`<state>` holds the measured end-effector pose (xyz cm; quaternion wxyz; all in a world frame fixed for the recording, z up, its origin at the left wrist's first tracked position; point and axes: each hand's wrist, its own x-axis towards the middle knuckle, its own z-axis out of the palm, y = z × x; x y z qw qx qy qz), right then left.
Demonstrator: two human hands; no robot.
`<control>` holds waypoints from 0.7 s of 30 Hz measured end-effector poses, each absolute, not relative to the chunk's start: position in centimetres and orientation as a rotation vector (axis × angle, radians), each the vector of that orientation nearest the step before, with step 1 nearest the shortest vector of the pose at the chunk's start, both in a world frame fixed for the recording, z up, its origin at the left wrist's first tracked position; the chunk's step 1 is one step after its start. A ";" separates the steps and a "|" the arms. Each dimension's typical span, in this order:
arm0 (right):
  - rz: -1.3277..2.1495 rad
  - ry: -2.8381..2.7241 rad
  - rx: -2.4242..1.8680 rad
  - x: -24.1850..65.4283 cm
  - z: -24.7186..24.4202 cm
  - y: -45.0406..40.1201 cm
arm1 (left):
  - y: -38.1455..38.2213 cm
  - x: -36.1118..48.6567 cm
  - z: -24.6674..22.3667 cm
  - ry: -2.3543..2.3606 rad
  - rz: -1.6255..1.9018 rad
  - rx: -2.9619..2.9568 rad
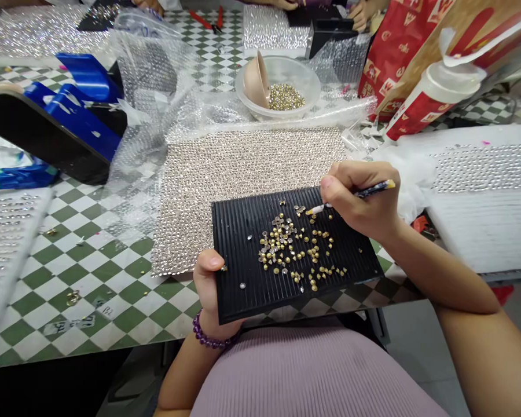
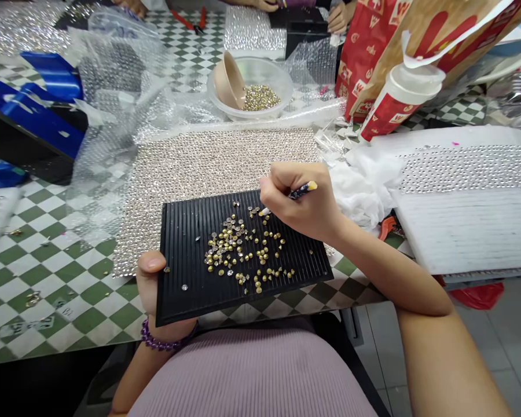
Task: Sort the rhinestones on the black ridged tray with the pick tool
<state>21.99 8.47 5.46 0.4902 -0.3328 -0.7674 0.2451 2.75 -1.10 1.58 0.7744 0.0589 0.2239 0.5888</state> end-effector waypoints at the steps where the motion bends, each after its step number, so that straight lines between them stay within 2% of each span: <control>1: 0.587 -1.868 -0.804 22.0 5.5 8.5 | -1.1 2.8 1.6 0.479 1.273 0.126; 10: 0.575 -1.864 -0.785 21.9 5.2 8.7 | -1.1 2.7 1.4 0.454 1.261 0.128; 13: 0.567 -1.662 -0.702 22.4 6.3 8.4 | -1.0 2.6 1.4 0.466 1.292 0.143; 17: 0.387 -1.399 -0.736 25.3 7.9 6.6 | -0.8 2.0 1.4 0.517 1.462 0.159; 21: 0.433 -1.574 -0.919 29.4 4.9 4.3 | -0.4 1.1 1.1 0.515 1.594 0.176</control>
